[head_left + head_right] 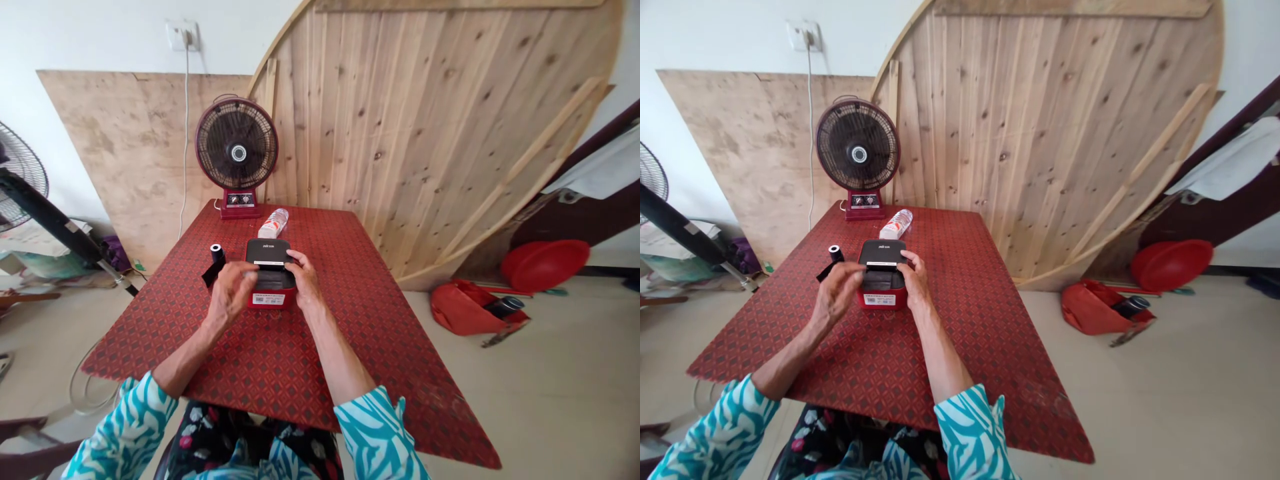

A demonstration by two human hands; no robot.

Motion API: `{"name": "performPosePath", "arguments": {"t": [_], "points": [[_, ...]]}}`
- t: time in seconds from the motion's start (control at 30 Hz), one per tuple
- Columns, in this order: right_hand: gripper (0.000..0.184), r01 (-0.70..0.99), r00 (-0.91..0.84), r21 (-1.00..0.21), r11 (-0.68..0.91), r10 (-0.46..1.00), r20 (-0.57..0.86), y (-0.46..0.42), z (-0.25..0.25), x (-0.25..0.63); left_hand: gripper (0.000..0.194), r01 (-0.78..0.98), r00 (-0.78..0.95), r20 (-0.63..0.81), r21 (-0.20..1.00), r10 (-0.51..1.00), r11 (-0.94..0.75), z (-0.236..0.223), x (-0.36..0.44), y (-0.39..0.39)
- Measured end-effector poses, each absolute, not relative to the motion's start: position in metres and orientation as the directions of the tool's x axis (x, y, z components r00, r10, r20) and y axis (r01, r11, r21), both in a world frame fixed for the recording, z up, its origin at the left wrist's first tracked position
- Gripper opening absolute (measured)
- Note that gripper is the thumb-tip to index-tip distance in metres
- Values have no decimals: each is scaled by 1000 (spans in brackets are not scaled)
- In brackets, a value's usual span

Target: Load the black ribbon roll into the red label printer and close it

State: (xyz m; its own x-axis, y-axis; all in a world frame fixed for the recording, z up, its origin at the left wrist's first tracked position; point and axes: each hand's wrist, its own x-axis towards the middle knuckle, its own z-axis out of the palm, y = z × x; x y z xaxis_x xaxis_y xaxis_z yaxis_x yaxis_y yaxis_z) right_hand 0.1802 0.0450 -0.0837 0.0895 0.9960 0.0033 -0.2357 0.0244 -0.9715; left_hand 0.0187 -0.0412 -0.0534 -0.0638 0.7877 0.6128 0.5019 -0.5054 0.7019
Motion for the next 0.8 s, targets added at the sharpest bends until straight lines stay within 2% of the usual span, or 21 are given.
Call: {"name": "performPosePath", "arguments": {"t": [0.03,0.1,0.2,0.3,0.5,0.63,0.8], "points": [[39,-267,85,-964,4,996,-20,46,-83,180,27,352,-197,517,830,833,-432,-54,17,-32],[39,-304,80,-952,-29,995,-56,48,-83,180,35,71,-314,311,950,897,-304,-57,15,-13],[33,-288,84,-957,-26,995,-52,52,-84,182,45,-192,-348,64,972,935,-138,-62,16,10],[32,-236,66,-971,42,997,27,56,-88,183,54,-335,-340,-101,942,935,-20,-66,18,19],[45,-203,110,-967,155,985,135,57,-96,178,60,-383,-314,-111,924,943,-19,-64,17,22],[49,-215,116,-972,95,991,71,52,-95,176,62,-379,-327,-92,925,941,-41,-69,19,16],[44,-285,117,-957,54,993,21,45,-100,176,57,-447,-213,-75,894,974,-29,-76,22,-3]]}}
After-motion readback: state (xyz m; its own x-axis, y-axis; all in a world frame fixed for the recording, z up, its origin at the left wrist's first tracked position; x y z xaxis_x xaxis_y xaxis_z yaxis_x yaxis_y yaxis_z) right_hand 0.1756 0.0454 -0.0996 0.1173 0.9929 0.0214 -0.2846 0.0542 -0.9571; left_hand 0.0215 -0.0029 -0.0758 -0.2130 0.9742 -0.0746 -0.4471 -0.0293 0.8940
